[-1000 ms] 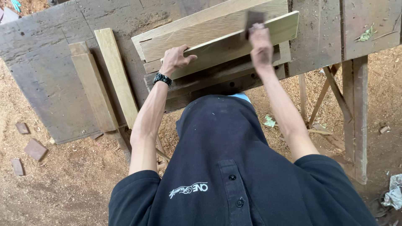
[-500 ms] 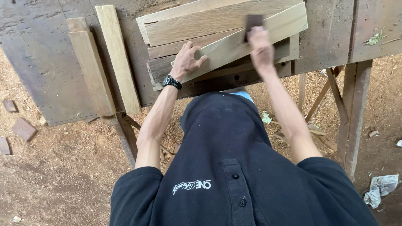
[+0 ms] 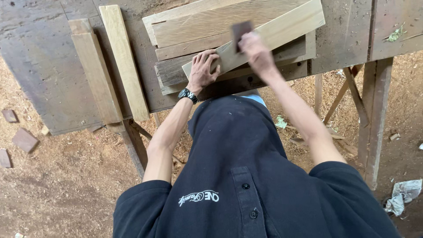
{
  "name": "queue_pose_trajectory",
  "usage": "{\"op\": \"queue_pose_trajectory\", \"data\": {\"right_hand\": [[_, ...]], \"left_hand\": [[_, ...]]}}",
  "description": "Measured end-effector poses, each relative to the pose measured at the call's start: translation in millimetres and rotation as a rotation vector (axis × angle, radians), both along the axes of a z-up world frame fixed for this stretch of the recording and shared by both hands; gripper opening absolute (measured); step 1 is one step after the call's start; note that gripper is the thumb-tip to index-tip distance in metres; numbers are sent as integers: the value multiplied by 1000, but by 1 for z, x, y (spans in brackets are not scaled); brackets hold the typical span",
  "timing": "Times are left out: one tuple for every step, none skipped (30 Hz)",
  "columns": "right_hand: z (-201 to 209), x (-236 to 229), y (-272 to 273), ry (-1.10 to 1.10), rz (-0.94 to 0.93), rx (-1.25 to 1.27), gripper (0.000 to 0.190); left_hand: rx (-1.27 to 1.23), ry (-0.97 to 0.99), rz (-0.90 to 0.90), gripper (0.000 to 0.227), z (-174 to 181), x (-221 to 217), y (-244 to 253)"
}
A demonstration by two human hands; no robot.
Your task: The person sands a thin wooden strip and several larger wooden boards on a workbench by hand using a piece of sandpaper.
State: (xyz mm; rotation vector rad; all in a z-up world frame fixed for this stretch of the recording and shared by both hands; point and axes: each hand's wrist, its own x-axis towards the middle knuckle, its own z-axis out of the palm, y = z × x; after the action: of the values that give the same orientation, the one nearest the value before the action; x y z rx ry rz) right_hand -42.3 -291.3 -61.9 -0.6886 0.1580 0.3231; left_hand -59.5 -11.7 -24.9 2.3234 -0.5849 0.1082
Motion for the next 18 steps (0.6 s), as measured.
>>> {"op": "queue_pose_trajectory", "data": {"right_hand": [[-7,15,-26,-238,-26,-36,20],[-14,26,-49,-236,-126,-160,17],[-17,41,-71,-224,-222,-291,15],[-18,57,-89,12,-405,-517,31],[-23,61,-89,38,-480,-410,26],[-28,63,-81,64,-553,-302,22],[-26,64,-78,90,-629,-196,19],[-28,56,-58,31,-461,-501,17],[-32,41,-22,-29,-283,-805,26],[-33,34,11,-399,-159,-1267,15],[-29,26,34,-786,2,-1699,22],[-20,19,35,-672,31,-1451,23],[-13,17,36,-559,54,-1200,23],[-8,16,32,-445,75,-950,24],[-6,16,21,-379,64,-717,22],[-7,20,1,-348,29,-541,20],[-9,24,-23,-320,-15,-482,19],[-14,30,-48,-306,-65,-447,17]], "left_hand": [[-4,0,4,35,-1,-1,2],[-8,-5,14,34,-3,-3,3],[-12,-14,24,33,-4,-3,2],[-15,-23,35,31,-5,-3,1],[-18,-29,43,30,-7,-3,0],[-20,-35,52,29,-9,-2,0],[-27,-41,57,28,-11,-2,-2],[-38,-39,64,27,-12,-1,-1],[-50,-35,72,25,-14,-2,0],[-62,-31,80,24,-16,-1,0],[-53,-36,79,24,-18,-2,-1],[-44,-42,78,23,-18,-3,-3],[-32,-53,77,22,-18,-1,-1],[-39,-61,74,23,-17,1,2],[-51,-65,71,23,-16,0,2],[-64,-70,69,23,-15,0,1],[-69,-67,74,23,-15,-1,1],[-74,-64,78,23,-15,-1,0]]}}
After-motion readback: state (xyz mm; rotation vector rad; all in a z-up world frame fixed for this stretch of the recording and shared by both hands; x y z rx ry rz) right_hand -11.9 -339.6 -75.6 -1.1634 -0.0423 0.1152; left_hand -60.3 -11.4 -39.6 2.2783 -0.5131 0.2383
